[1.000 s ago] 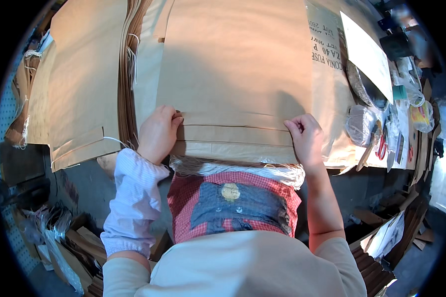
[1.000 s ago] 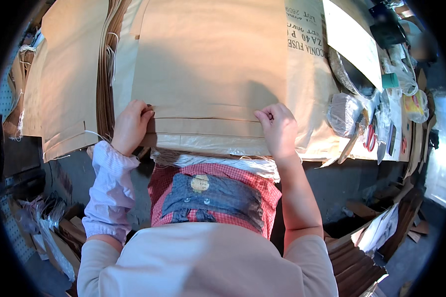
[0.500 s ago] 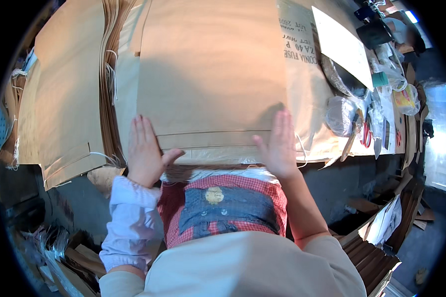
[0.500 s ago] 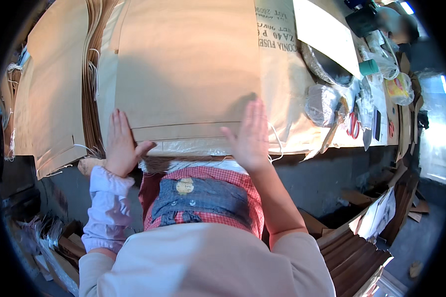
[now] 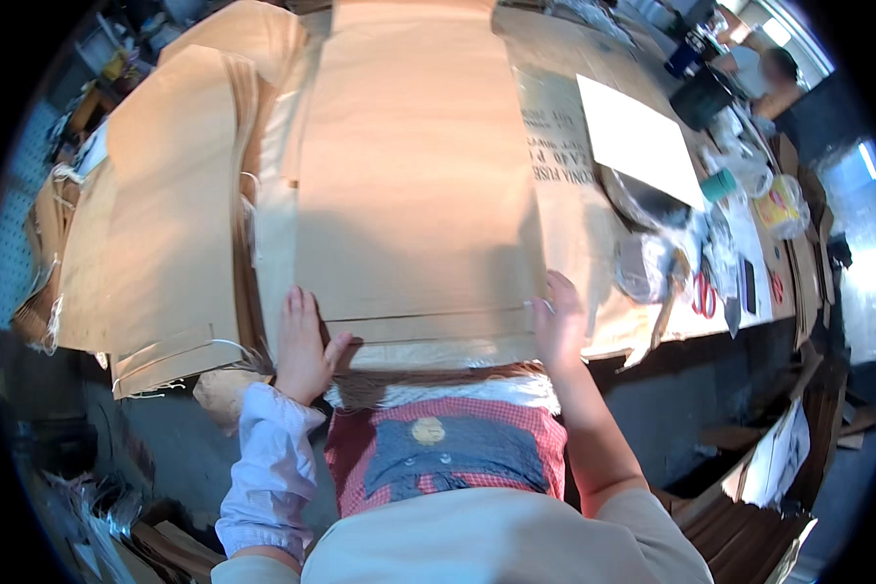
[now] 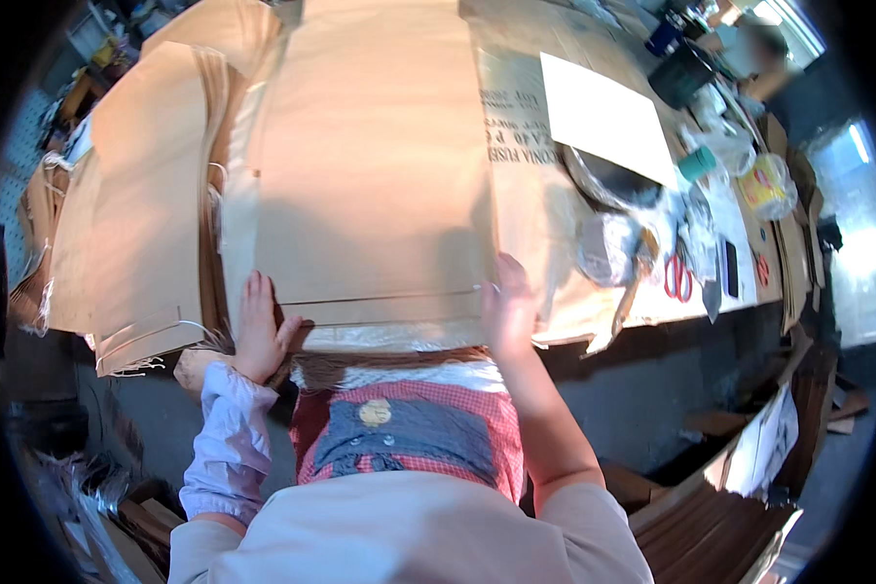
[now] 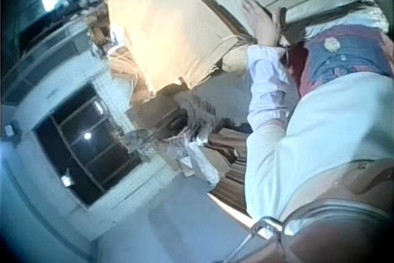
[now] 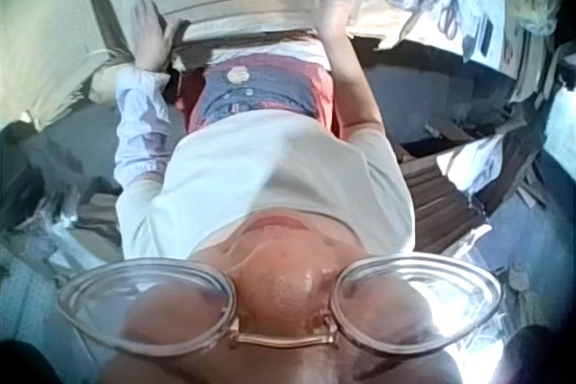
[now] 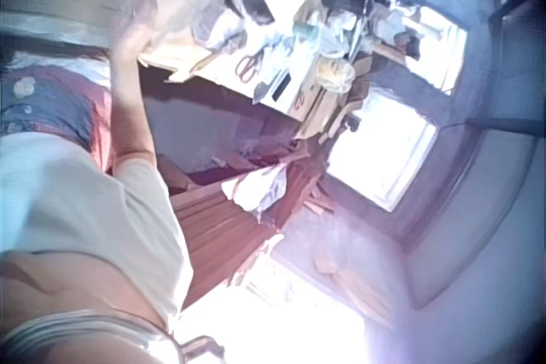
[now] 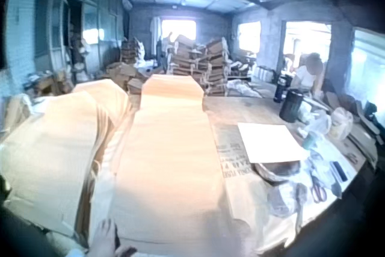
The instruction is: The person repeatedly applies glue to the edge of a flat cardboard sheet using a brush, then presses a thin strip along the glued edge. The person handles multiple cardboard sheets one at a time, stacking them on a workbench in a cluttered workshop.
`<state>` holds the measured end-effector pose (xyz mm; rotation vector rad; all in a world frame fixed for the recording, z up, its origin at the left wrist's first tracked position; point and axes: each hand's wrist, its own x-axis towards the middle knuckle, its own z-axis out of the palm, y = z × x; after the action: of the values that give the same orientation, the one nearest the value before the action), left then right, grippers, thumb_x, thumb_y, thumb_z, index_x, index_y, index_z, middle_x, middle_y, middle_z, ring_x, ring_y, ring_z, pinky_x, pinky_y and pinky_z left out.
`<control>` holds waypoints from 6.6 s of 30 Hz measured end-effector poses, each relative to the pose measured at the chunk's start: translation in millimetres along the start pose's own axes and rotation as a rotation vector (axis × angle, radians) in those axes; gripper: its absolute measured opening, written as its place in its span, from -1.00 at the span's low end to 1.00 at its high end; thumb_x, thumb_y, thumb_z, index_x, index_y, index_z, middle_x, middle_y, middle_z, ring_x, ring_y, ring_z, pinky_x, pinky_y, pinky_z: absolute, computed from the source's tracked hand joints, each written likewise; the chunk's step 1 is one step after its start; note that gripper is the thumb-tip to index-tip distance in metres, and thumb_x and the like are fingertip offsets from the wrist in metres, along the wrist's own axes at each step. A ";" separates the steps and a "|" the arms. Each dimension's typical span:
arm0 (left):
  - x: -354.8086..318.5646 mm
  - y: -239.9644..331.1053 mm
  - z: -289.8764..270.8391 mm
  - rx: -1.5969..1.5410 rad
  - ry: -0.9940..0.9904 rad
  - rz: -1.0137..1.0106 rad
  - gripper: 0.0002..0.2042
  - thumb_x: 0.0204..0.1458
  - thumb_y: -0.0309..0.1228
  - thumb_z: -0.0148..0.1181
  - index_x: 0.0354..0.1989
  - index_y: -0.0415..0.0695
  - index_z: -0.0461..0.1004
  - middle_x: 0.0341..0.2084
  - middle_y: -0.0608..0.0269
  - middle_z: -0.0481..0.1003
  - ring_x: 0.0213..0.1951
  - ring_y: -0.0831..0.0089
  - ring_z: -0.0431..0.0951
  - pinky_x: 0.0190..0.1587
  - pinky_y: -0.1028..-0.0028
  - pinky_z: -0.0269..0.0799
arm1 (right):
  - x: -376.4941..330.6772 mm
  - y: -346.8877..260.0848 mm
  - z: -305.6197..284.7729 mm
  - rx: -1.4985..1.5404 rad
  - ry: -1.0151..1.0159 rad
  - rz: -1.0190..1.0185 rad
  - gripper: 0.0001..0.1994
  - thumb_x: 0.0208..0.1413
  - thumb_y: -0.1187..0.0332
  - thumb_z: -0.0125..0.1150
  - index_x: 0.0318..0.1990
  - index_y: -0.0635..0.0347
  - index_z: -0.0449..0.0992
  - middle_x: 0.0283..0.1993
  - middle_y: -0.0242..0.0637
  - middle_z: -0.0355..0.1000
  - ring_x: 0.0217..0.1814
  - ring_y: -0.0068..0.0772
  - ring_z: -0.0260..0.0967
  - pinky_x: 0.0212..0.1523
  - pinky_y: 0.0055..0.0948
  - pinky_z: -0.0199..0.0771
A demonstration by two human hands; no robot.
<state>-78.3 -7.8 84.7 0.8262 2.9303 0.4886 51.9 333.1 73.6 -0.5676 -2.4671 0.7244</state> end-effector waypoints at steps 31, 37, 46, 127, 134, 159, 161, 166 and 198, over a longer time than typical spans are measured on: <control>-29.7 16.0 -50.2 -0.311 0.474 0.061 -0.95 -0.01 -0.48 0.16 -0.43 -0.18 0.47 -0.67 0.15 0.40 -0.59 0.19 0.42 -0.53 0.29 0.32 | -8.6 -11.8 -33.1 0.148 -0.174 -0.049 -0.77 0.21 0.44 -0.07 -0.08 0.35 0.44 -0.32 -0.30 0.47 -0.40 -0.53 0.38 -0.37 -0.50 0.34; -106.5 -49.8 -105.6 -0.469 0.791 -0.438 -0.82 0.15 -0.44 0.07 -0.46 -0.25 0.47 -0.64 0.22 0.41 -0.56 0.51 0.38 -0.48 0.45 0.33 | -5.2 -94.2 38.7 0.459 -0.450 0.091 -0.72 0.25 0.43 -0.11 0.03 0.35 0.39 -0.18 -0.11 0.50 -0.18 -0.33 0.48 -0.14 -0.43 0.45; -142.2 -314.4 -188.3 -0.416 0.830 -0.687 -0.76 0.18 -0.35 0.05 -0.39 -0.29 0.51 -0.74 0.37 0.37 -0.71 0.64 0.30 -0.67 0.53 0.21 | 9.5 -294.4 184.3 1.016 -1.052 0.184 -0.67 0.21 0.44 -0.06 0.11 0.30 0.33 -0.54 -0.38 0.35 -0.68 -0.63 0.25 -0.66 -0.59 0.28; -42.3 36.5 -28.3 0.123 -0.039 0.154 -0.84 -0.28 -0.57 0.10 -0.46 -0.34 0.43 0.08 -0.16 0.35 -0.25 0.23 0.46 -0.27 0.33 0.42 | 26.9 -132.1 -8.3 0.392 -0.520 0.089 -0.94 -0.02 0.55 0.24 -0.36 0.31 0.54 -0.45 -0.38 0.49 -0.39 -0.67 0.40 -0.36 -0.63 0.41; -40.2 41.1 -28.9 0.165 -0.076 0.146 -0.87 -0.28 -0.60 0.10 -0.48 -0.36 0.42 0.05 -0.23 0.36 -0.27 0.16 0.46 -0.24 0.32 0.45 | 39.8 -69.2 -44.4 0.056 -0.362 0.060 -0.90 -0.05 0.48 0.19 -0.51 0.33 0.51 -0.65 -0.36 0.43 -0.60 -0.65 0.36 -0.54 -0.55 0.35; -59.1 79.7 -148.3 -0.518 -0.012 0.168 -0.92 -0.10 -0.55 0.20 -0.41 -0.27 0.54 -0.67 0.18 0.39 -0.58 0.34 0.41 -0.49 0.45 0.27 | -64.9 -63.9 -57.6 0.785 -0.938 -0.288 -0.89 0.10 0.47 0.15 -0.24 0.23 0.56 -0.26 -0.24 0.48 -0.22 -0.27 0.40 -0.24 -0.31 0.39; -51.9 70.8 -152.0 -0.278 0.007 0.213 -0.90 -0.12 -0.64 0.19 -0.39 -0.27 0.54 -0.64 0.18 0.40 -0.56 0.33 0.41 -0.48 0.45 0.28 | -39.2 -42.4 -93.0 0.859 -0.744 -0.148 -0.91 0.08 0.54 0.17 -0.29 0.25 0.58 -0.34 -0.27 0.48 -0.29 -0.39 0.41 -0.32 -0.43 0.39; -6.1 38.2 -107.7 -0.334 0.052 0.220 -0.86 -0.09 -0.65 0.21 -0.31 -0.28 0.55 -0.61 0.14 0.41 -0.53 0.39 0.42 -0.45 0.49 0.30 | 27.6 -8.2 -116.0 0.753 -0.657 0.055 -0.90 0.02 0.61 0.19 -0.32 0.30 0.60 -0.39 -0.33 0.48 -0.36 -0.59 0.38 -0.35 -0.56 0.37; 16.2 16.3 -43.3 -0.322 -0.186 0.397 -0.58 -0.26 -0.47 0.33 -0.12 -0.29 0.48 -0.18 0.06 0.39 -0.11 0.13 0.40 -0.02 0.37 0.34 | 17.8 3.8 -23.4 0.067 -0.198 -0.646 -0.77 -0.24 0.56 0.30 -0.31 0.26 0.58 -0.30 -0.13 0.49 -0.30 -0.15 0.46 -0.26 -0.27 0.47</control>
<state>-90.1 1.4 131.4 1.3216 2.4292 0.8290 52.1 354.0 94.6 0.3413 -2.5631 0.6062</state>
